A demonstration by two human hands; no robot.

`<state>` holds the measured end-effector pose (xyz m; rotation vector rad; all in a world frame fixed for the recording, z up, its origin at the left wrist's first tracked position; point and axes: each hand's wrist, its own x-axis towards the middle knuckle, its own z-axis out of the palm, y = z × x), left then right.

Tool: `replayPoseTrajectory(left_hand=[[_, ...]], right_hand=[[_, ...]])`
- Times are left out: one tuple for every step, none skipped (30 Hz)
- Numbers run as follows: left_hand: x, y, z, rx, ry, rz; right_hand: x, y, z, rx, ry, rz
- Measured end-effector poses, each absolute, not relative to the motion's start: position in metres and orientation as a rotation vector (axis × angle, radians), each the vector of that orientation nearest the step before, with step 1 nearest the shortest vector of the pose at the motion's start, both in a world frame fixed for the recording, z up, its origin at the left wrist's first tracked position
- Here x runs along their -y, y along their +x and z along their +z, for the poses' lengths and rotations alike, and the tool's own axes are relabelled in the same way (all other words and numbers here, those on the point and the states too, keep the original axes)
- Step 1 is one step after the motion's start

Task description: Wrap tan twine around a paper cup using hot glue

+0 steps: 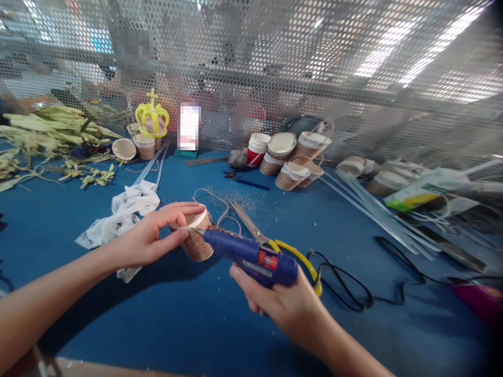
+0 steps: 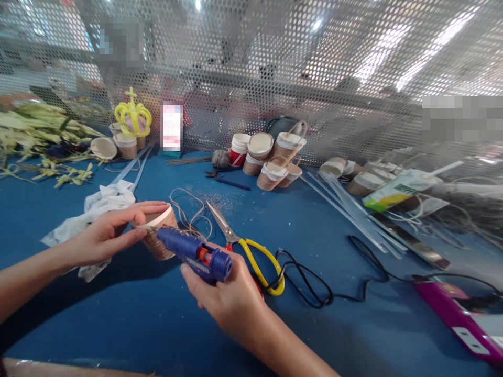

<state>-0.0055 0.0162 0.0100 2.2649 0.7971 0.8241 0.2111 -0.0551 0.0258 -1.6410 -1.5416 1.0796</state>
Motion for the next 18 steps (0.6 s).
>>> replayPoseTrajectory(left_hand=[[-0.016, -0.005, 0.01, -0.794, 2.264, 0.823], [-0.016, -0.005, 0.011, -0.793, 2.263, 0.822], [-0.015, -0.005, 0.011, -0.792, 2.263, 0.821], [-0.015, -0.005, 0.011, -0.791, 2.263, 0.821], [-0.015, -0.005, 0.011, -0.791, 2.265, 0.821], [-0.015, -0.005, 0.011, -0.79, 2.268, 0.821], [-0.015, -0.005, 0.011, -0.789, 2.273, 0.822], [-0.016, -0.005, 0.011, -0.788, 2.277, 0.824], [-0.016, -0.005, 0.011, -0.787, 2.28, 0.825], [-0.016, -0.005, 0.01, -0.787, 2.282, 0.826], [-0.017, -0.005, 0.01, -0.788, 2.282, 0.828], [-0.017, -0.005, 0.01, -0.789, 2.28, 0.831], [-0.017, -0.005, 0.01, -0.791, 2.278, 0.831], [-0.018, -0.005, 0.01, -0.791, 2.276, 0.833], [-0.018, -0.005, 0.01, -0.79, 2.275, 0.833], [-0.017, -0.005, 0.01, -0.787, 2.273, 0.836], [-0.017, -0.004, 0.01, -0.785, 2.271, 0.839], [-0.017, -0.004, 0.011, -0.784, 2.269, 0.841]], right_hand=[[0.055, 0.21, 0.027, 1.542, -1.634, 1.082], [0.055, 0.21, 0.028, 1.544, -1.623, 1.085], [0.055, 0.209, 0.028, 1.547, -1.612, 1.087], [0.055, 0.209, 0.029, 1.554, -1.601, 1.089], [0.055, 0.208, 0.029, 1.564, -1.592, 1.089], [0.055, 0.209, 0.029, 1.577, -1.589, 1.087], [0.055, 0.209, 0.029, 1.59, -1.593, 1.084], [0.055, 0.21, 0.028, 1.601, -1.599, 1.078], [0.054, 0.211, 0.028, 1.616, -1.6, 1.069], [0.054, 0.213, 0.027, 1.631, -1.598, 1.058], [0.054, 0.214, 0.026, 1.645, -1.598, 1.041], [0.053, 0.215, 0.026, 1.657, -1.599, 1.021], [0.051, 0.217, 0.025, 1.668, -1.6, 1.0], [0.05, 0.218, 0.025, 1.676, -1.602, 0.981], [0.048, 0.22, 0.024, 1.678, -1.605, 0.967], [0.045, 0.221, 0.024, 1.679, -1.601, 0.967], [0.043, 0.222, 0.023, 1.679, -1.591, 0.977], [0.041, 0.223, 0.022, 1.675, -1.58, 0.991]])
